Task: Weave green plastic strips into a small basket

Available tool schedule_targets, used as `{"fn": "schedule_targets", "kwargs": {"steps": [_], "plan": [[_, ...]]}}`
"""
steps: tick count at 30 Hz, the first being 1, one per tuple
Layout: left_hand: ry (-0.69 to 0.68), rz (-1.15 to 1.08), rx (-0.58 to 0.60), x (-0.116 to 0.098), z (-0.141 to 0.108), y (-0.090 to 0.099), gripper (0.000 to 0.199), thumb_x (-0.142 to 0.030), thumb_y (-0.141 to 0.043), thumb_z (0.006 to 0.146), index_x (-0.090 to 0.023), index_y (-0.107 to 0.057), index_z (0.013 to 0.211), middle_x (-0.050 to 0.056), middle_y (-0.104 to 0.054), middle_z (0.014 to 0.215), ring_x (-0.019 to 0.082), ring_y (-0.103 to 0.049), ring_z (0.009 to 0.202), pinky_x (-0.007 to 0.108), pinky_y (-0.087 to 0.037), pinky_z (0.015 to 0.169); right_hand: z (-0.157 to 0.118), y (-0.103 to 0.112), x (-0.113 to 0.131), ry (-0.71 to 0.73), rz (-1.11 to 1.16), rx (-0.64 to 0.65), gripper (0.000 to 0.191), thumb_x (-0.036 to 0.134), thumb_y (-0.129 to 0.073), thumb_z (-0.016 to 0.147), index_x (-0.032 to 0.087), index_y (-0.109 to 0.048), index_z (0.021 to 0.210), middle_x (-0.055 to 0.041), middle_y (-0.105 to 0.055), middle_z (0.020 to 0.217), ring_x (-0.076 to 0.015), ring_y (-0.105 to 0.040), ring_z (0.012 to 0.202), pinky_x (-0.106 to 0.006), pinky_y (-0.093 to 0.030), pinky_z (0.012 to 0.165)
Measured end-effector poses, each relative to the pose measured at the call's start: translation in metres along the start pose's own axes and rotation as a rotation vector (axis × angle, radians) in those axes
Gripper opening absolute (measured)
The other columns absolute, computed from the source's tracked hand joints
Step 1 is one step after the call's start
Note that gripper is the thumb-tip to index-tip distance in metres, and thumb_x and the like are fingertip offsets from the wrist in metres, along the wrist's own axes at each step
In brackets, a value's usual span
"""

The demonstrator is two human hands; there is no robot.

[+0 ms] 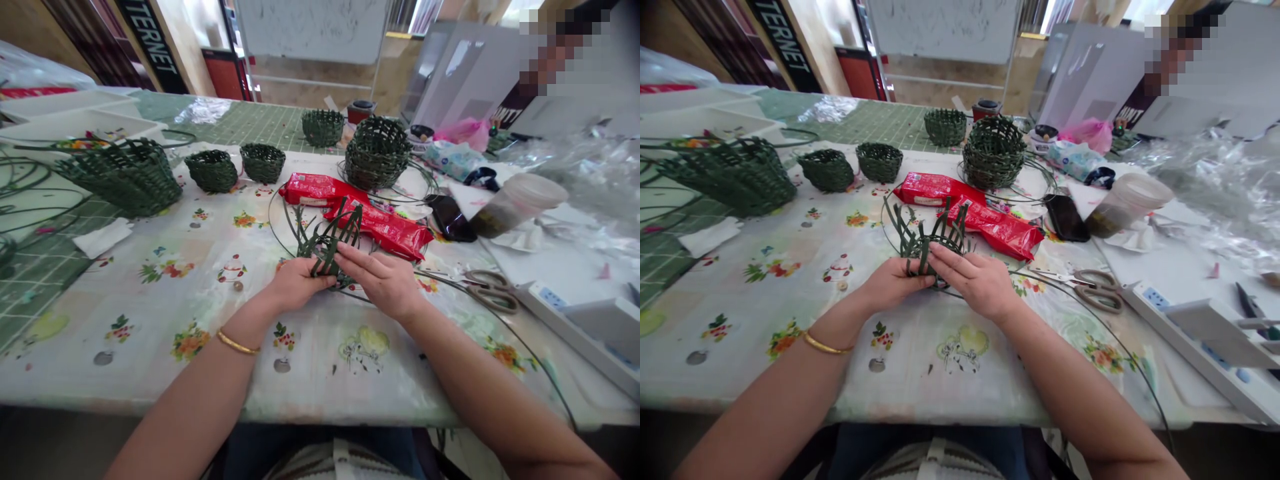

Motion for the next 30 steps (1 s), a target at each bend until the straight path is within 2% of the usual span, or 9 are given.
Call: {"fn": "schedule_targets", "kwargs": {"steps": [3,6,10,14,18,25,30], "plan": [[-0.002,-0.013,0.043,-0.003,-0.001,0.000,0.021,-0.031,-0.060,0.076,-0.015,-0.071,0.085,0.002,-0.067,0.081,0.017,-0.057,0.078,0.031,-0.046,0.076,0.002,-0.001,-0.001,0.008,0.086,0.118,0.040,0.019,-0.036,0.095,0.032,-0.052,0.129,0.0012,-0.057,0.131,-0.0124,-0.058,0.080,-0.026,-0.047,0.070],[-0.005,-0.101,0.076,-0.003,-0.002,-0.001,0.020,-0.030,-0.061,0.076,-0.015,-0.071,0.084,0.002,-0.068,0.081,0.018,-0.058,0.081,0.033,-0.047,0.080,0.003,0.001,-0.001,-0.003,0.137,0.145,0.036,0.022,-0.037,0.095,0.033,-0.059,0.121,0.0003,-0.061,0.126,-0.0135,-0.060,0.082,-0.027,-0.047,0.069],[0.021,-0.217,0.071,0.000,-0.002,-0.003,0.021,-0.030,-0.061,0.075,-0.013,-0.070,0.084,0.004,-0.068,0.081,0.020,-0.059,0.082,0.035,-0.048,0.081,0.002,0.000,-0.003,-0.049,0.145,0.135,0.034,0.022,-0.038,0.095,0.032,-0.064,0.115,-0.0017,-0.065,0.118,-0.0143,-0.062,0.084,-0.027,-0.047,0.068],[0.017,-0.150,0.129,-0.003,-0.004,-0.003,0.020,-0.030,-0.060,0.076,-0.013,-0.069,0.082,0.003,-0.069,0.084,0.019,-0.060,0.081,0.035,-0.046,0.083,-0.001,-0.002,-0.005,-0.029,0.187,0.097,0.033,0.022,-0.040,0.094,0.032,-0.061,0.118,-0.0018,-0.065,0.118,-0.0142,-0.062,0.086,-0.027,-0.047,0.069],[0.025,-0.088,0.135,-0.006,-0.006,-0.002,0.021,-0.030,-0.058,0.077,-0.014,-0.070,0.084,0.003,-0.070,0.084,0.019,-0.060,0.080,0.034,-0.047,0.080,0.000,-0.001,-0.005,-0.006,0.162,0.039,0.028,0.022,-0.043,0.093,0.029,-0.067,0.108,-0.0009,-0.067,0.116,-0.0127,-0.062,0.078,-0.026,-0.046,0.065],[0.010,-0.024,0.141,-0.007,-0.006,0.000,0.019,-0.028,-0.059,0.076,-0.017,-0.071,0.086,0.001,-0.071,0.086,0.021,-0.061,0.092,0.035,-0.045,0.089,0.009,0.004,-0.005,-0.040,0.143,0.126,0.026,0.030,-0.044,0.094,0.027,-0.064,0.111,-0.0032,-0.065,0.117,-0.0126,-0.061,0.083,-0.024,-0.044,0.067],[-0.009,-0.076,0.137,-0.004,-0.005,-0.003,0.021,-0.029,-0.058,0.078,-0.016,-0.070,0.090,0.002,-0.070,0.088,0.021,-0.061,0.094,0.035,-0.046,0.089,0.010,0.006,-0.007,-0.078,0.127,0.122,0.029,0.037,-0.042,0.094,0.025,-0.065,0.109,-0.0043,-0.065,0.094,-0.0124,-0.058,0.075,-0.023,-0.039,0.058]]}}
Point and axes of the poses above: each hand's wrist, its own z-axis towards the middle knuckle, its own y-axis out of the back of the hand, x = y × z, the point moved 3 cm from there along z, towards the middle knuckle
